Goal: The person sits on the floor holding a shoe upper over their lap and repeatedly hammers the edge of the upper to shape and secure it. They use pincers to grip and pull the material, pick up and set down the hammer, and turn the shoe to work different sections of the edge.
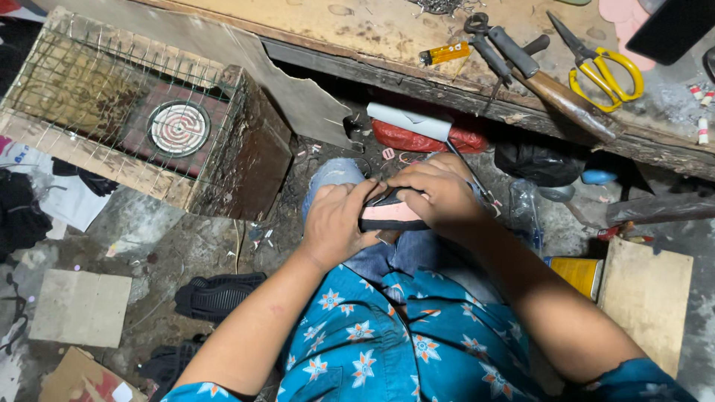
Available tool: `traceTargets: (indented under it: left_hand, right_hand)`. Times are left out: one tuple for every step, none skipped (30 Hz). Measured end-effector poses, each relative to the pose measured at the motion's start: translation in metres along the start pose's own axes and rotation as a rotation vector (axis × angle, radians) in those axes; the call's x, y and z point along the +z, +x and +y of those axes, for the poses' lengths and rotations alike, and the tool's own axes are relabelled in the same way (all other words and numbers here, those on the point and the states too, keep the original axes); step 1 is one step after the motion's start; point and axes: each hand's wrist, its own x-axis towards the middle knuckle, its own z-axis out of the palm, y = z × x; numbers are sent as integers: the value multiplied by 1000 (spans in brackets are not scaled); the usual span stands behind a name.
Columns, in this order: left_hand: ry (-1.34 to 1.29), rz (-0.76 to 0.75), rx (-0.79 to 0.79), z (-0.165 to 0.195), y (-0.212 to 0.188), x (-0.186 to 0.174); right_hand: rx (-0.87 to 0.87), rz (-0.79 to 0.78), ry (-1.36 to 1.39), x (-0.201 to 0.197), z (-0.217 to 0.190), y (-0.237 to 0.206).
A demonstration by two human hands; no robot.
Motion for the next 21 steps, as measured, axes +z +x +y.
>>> traceTargets:
  left_hand:
    - [9, -6, -6, 0, 0, 0]
    - [17, -12, -12, 0, -1, 0]
    - [10, -36, -38, 0, 0, -1]
    - [2, -60, -63, -1, 0, -1]
    - [-6, -83, -87, -2, 1, -2]
    - [-19, -84, -91, -3, 2, -3]
    - [-33, -86, -94, -4, 3, -3]
    - [-47, -88, -97, -6, 4, -4]
    - [-58, -91, -90, -6, 6, -4]
    - [-69, -94, -82, -7, 7, -4]
    - [-80, -97, -74, -8, 8, -4]
    - [-84, -103, -79, -8, 9, -4]
    - [-88, -109, -84, -8, 9, -4]
    - [-91, -115, -88, -8, 9, -4]
    - [-96, -111, -83, -8, 10, -5]
    - [-101, -107, -78, -8, 9, -5]
    - [-105, -102, -75, -7, 9, -5]
    - [-108, -99, -78, -8, 9, -5]
    - [-112, -97, -80, -7, 10, -5]
    - [-116, -95, -82, -8, 10, -5]
    - [-105, -97, -64, -8, 10, -5]
  right_hand:
    - [8, -60, 75, 1, 0, 3]
    - [-2, -68, 81, 2, -1, 5]
    - [-13, -76, 87, 3, -1, 7]
    - [-24, -84, 91, 5, 0, 8]
    - [-18, -86, 86, 6, 1, 8]
    - [-12, -88, 79, 7, 2, 9]
    - [-5, -90, 72, 7, 3, 9]
    - [-18, -92, 75, 7, 5, 10]
    - [-30, -94, 77, 7, 6, 10]
    - [-42, -97, 80, 7, 7, 10]
    - [-47, -93, 74, 6, 7, 10]
    - [-51, -90, 69, 6, 7, 10]
    - [-54, -88, 64, 5, 6, 11]
    - [-50, -88, 66, 5, 6, 11]
    - [-45, -87, 70, 6, 6, 11]
    - [-39, -88, 74, 6, 5, 11]
    - [-34, -89, 72, 6, 4, 11]
    - [-30, -90, 69, 6, 3, 12]
    - [-26, -91, 66, 6, 3, 12]
    - [-30, -88, 66, 6, 2, 13]
    - [-36, -85, 65, 5, 2, 13]
